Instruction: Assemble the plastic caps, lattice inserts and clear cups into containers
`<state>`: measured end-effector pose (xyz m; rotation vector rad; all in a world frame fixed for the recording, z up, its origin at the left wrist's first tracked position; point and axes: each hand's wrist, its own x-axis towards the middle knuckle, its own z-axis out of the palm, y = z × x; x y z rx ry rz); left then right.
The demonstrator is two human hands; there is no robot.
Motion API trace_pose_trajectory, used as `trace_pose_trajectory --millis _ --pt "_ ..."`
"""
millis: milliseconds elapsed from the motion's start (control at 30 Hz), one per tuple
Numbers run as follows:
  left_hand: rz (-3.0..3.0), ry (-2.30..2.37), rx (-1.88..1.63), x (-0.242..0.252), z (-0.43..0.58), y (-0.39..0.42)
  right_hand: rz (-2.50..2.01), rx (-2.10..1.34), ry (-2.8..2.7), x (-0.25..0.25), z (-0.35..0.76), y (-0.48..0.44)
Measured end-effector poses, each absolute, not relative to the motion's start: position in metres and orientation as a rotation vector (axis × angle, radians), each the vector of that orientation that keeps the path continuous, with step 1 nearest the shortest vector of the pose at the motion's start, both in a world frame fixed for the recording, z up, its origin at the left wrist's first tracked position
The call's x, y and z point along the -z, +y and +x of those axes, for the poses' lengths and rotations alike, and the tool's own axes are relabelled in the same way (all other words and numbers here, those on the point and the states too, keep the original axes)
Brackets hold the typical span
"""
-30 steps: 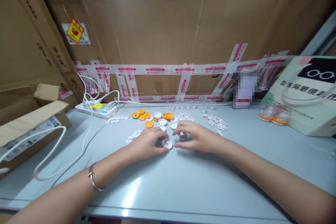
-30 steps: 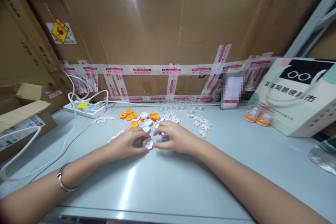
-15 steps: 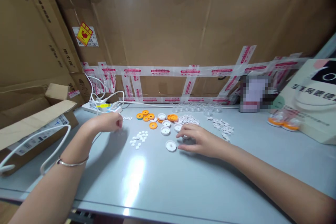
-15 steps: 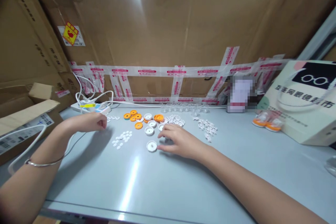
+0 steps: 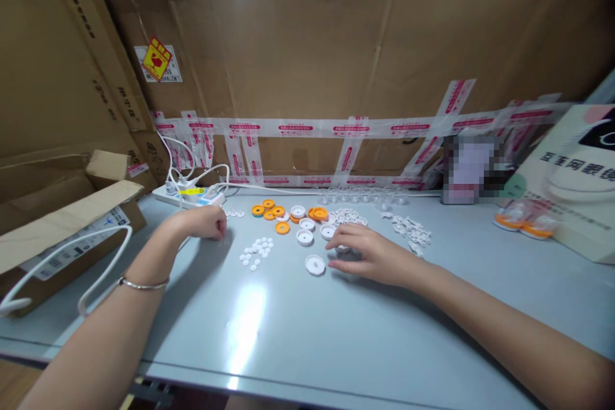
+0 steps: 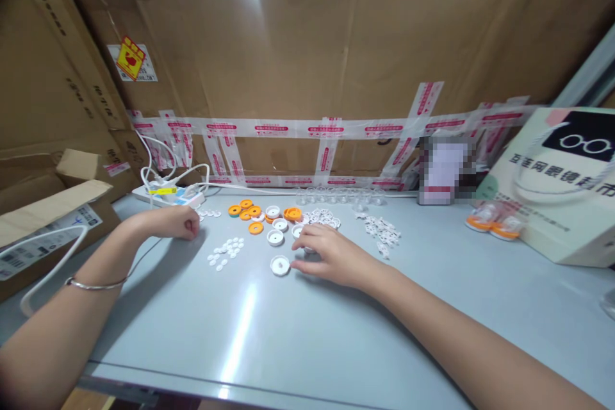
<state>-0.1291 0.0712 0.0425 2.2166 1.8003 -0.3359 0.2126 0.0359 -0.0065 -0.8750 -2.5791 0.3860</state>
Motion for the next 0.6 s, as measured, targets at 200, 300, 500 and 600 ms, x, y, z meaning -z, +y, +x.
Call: trace_pose_trajectory --millis 200,300,500,600 --pt "2.199 1.792 0.376 -0.0417 -0.1307 0.0736 -0.88 -0.383 -2.583 0.0069 0.2132 0.0347" --pt "2.184 1.792 0.394 -0.0395 -0.1314 0.0752 -0.873 -0.369 -2.585 0.0072 0.2136 0.0346" --pt "2.171 1.805 0.363 -0.0368 -0.1332 0.0763 -0.833 -0.347 -2.579 0.0074 0.2121 0.0337" --pt "2.206 1.839 0.28 -0.0384 -0.1306 0.0754 -0.85 -0.376 -2.556 0.0092 0.208 0.0296"
